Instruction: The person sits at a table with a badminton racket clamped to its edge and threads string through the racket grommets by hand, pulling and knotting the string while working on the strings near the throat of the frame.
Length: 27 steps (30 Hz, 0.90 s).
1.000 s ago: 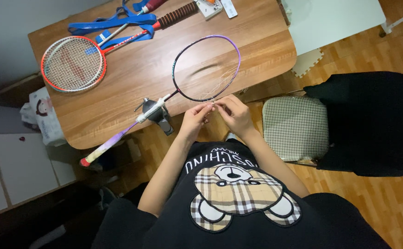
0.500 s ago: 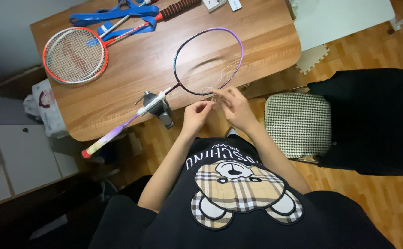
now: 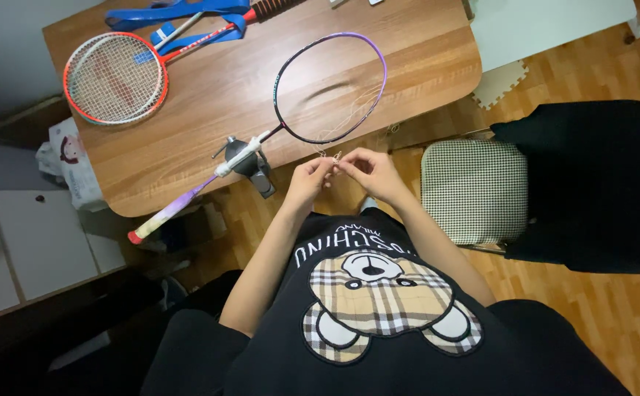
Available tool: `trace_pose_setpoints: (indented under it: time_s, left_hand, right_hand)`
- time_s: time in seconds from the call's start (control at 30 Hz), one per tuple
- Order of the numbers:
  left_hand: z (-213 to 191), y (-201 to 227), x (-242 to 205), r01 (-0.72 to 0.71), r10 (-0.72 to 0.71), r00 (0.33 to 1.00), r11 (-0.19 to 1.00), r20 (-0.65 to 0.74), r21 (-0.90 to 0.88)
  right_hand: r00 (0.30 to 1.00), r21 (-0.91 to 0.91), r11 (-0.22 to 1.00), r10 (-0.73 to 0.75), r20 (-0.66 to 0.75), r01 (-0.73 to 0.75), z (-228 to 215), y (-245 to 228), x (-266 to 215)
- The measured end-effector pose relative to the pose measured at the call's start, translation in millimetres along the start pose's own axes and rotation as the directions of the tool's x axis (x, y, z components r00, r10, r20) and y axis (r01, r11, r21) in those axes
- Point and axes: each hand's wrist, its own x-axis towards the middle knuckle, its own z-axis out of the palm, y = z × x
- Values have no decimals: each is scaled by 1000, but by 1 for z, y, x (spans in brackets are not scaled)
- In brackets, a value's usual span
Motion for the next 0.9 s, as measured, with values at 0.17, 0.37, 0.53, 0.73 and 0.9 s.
trace_pose_setpoints:
  time_s: [0.17,0.37,0.53,0.73,0.9]
  left_hand:
    - [2,-1,-4,56,-57,998,994,-2,-98]
    - [12,12,-15,21,-24,999,998,-40,-62]
    - [12,8,-15,-73,79,995,993,-64,91]
    - [12,1,-15,-136,149,987,974,-60,180]
    - [16,5,-20,-113,132,988,969,-76,222]
  right_hand:
    - [999,143,990,-1,34,-4,2,5,-4]
    - [1000,230,973,-8,17,3,1,14,-6]
    - [999,141,990,-10,-49,17,6,13,-9]
    - [932,-379,898,-311,-188,223,7,-20,-18]
    - [894,-402,848,-428,-135,345,8,-24,-22]
